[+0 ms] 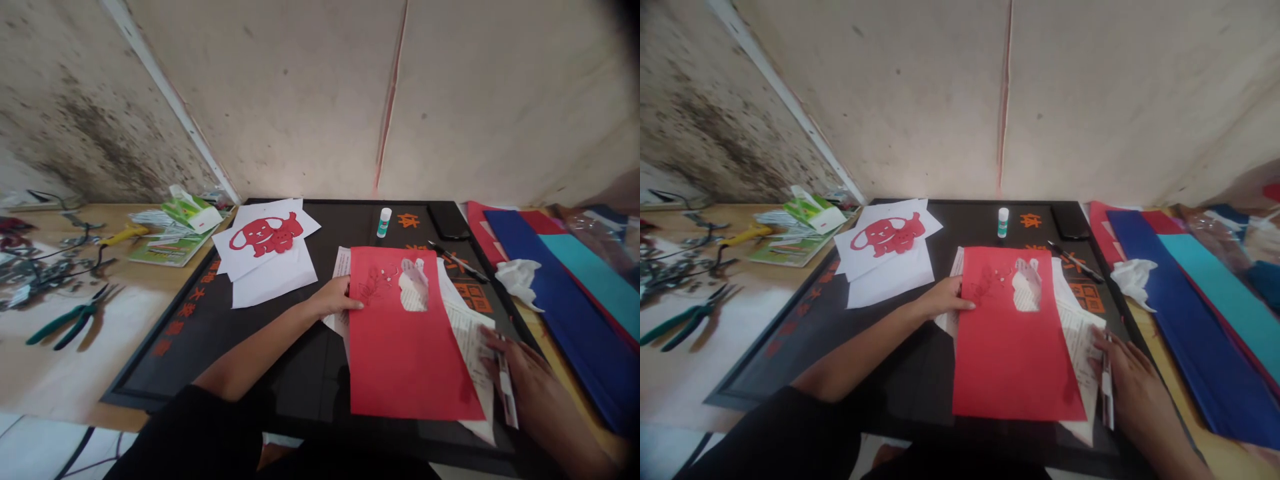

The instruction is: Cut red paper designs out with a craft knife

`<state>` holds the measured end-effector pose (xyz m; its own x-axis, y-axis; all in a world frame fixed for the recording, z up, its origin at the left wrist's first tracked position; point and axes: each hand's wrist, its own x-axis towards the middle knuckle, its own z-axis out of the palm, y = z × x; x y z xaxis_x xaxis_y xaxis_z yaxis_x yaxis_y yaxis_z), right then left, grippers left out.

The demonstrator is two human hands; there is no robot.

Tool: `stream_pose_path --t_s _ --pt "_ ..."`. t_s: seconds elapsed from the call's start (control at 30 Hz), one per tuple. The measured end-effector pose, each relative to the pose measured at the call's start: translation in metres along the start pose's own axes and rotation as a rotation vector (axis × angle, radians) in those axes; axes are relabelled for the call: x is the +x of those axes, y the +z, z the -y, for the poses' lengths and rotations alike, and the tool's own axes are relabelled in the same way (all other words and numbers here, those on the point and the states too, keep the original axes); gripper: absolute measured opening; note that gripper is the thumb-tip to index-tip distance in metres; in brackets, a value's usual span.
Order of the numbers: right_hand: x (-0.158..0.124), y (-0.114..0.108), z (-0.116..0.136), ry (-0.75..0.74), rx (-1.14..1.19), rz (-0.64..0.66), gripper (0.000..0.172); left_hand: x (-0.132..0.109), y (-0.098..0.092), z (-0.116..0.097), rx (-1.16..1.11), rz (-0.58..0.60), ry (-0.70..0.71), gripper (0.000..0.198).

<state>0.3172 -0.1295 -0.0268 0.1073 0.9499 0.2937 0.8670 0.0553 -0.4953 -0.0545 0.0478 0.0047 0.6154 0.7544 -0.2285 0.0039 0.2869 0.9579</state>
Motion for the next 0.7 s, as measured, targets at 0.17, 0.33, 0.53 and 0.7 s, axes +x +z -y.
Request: stream_pose_path --t_s 0.17,0.33,0.53,0.7 --pt "0.041 0.002 -0.032 -0.207 -0.239 0.146 0.040 -0.002 0.009 -0.009 0.108 0.024 -0.006 0.049" --pt "0.070 -0.007 -0.038 -0.236 -0.347 0.144 0.038 -0.002 0.016 -0.007 0.090 0.057 -0.026 0.050" --pt "0.062 -0.033 -0.041 0.024 -0.412 -0.006 0.024 -0.008 -0.004 -0.003 0.005 0.074 -0.062 0.051" --pt "0.047 -0.027 -0.039 0.038 -0.125 0.153 0.017 -0.003 -0.009 -0.003 0.060 0.097 -0.060 0.056"
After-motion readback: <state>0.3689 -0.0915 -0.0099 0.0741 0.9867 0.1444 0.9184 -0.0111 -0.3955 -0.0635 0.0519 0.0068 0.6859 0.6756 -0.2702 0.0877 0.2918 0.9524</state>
